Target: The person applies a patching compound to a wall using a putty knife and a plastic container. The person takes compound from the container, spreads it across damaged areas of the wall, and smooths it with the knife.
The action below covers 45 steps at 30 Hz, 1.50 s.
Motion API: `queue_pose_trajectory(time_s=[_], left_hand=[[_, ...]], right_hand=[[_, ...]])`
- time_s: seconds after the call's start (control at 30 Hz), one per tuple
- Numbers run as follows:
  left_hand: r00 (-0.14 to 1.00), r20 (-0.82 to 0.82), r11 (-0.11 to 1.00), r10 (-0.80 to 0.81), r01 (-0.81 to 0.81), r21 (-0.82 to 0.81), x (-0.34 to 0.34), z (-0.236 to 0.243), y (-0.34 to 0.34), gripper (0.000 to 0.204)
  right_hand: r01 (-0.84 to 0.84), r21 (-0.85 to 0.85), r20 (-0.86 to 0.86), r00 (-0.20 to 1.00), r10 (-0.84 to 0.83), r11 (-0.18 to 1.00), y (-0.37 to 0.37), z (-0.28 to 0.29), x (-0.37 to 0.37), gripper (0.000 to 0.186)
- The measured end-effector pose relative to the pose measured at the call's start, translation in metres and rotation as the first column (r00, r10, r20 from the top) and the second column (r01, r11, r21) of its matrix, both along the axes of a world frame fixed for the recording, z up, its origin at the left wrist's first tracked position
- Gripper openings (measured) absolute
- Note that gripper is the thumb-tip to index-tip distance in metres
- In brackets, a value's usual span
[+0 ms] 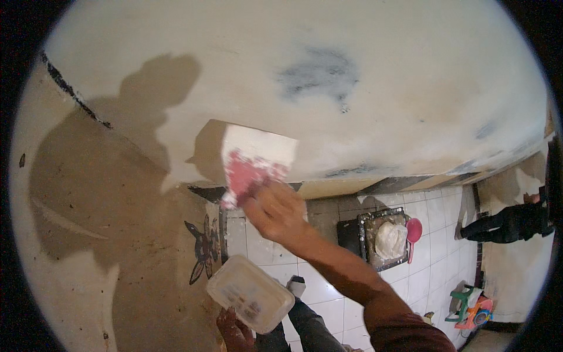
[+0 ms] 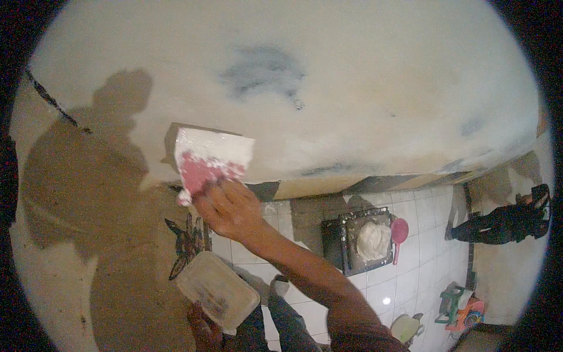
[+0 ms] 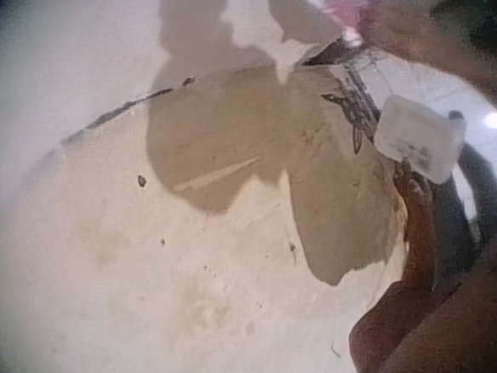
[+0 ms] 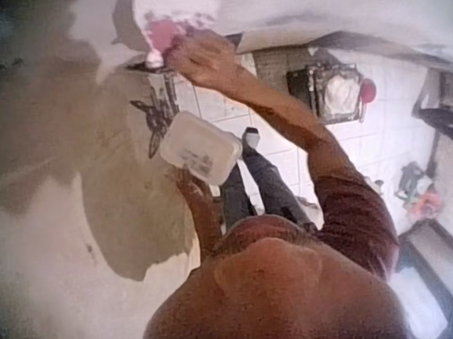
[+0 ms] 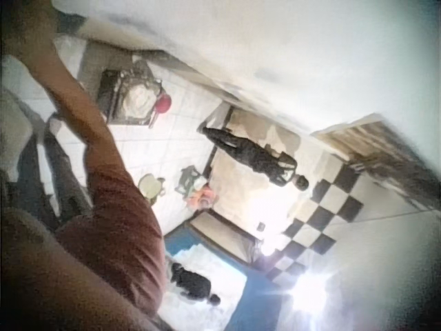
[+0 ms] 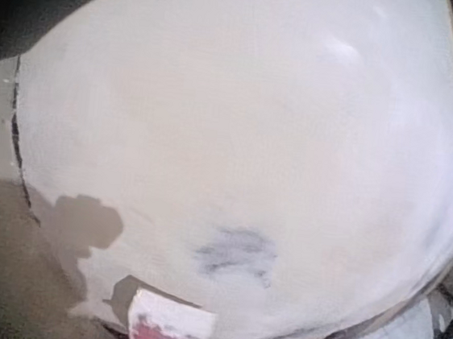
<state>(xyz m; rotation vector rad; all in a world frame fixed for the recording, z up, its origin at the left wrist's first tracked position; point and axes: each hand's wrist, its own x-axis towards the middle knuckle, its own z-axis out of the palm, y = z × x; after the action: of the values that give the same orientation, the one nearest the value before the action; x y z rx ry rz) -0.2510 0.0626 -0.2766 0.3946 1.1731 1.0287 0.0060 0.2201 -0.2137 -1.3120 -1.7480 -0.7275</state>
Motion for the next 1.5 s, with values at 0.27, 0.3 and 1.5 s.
queue_pose_trajectory(time_s=[0.27, 0.3, 1.5], left_hand=[[0.999, -0.003, 0.999, 0.032, -0.032, -0.009, -0.009, -0.002, -0.001, 0.047], [0.999, -0.003, 0.999, 0.036, -0.036, -0.009, -0.009, -0.001, -0.001, 0.047], [0.998, 0.025, 0.997, 0.053, -0.054, 0.055, 0.009, 0.077, -0.007, 0.047]], right_hand=[[0.161, 0.041, 0.4, 0.902, -0.164, 0.986, -0.014, 0.091, 0.072, 0.015], [0.18, 0.032, 0.432, 0.885, -0.176, 0.983, -0.006, 0.084, 0.083, 0.018], [-0.098, -0.578, 0.587, 0.641, 0.495, 0.81, -0.066, 0.036, 0.149, 0.048]])
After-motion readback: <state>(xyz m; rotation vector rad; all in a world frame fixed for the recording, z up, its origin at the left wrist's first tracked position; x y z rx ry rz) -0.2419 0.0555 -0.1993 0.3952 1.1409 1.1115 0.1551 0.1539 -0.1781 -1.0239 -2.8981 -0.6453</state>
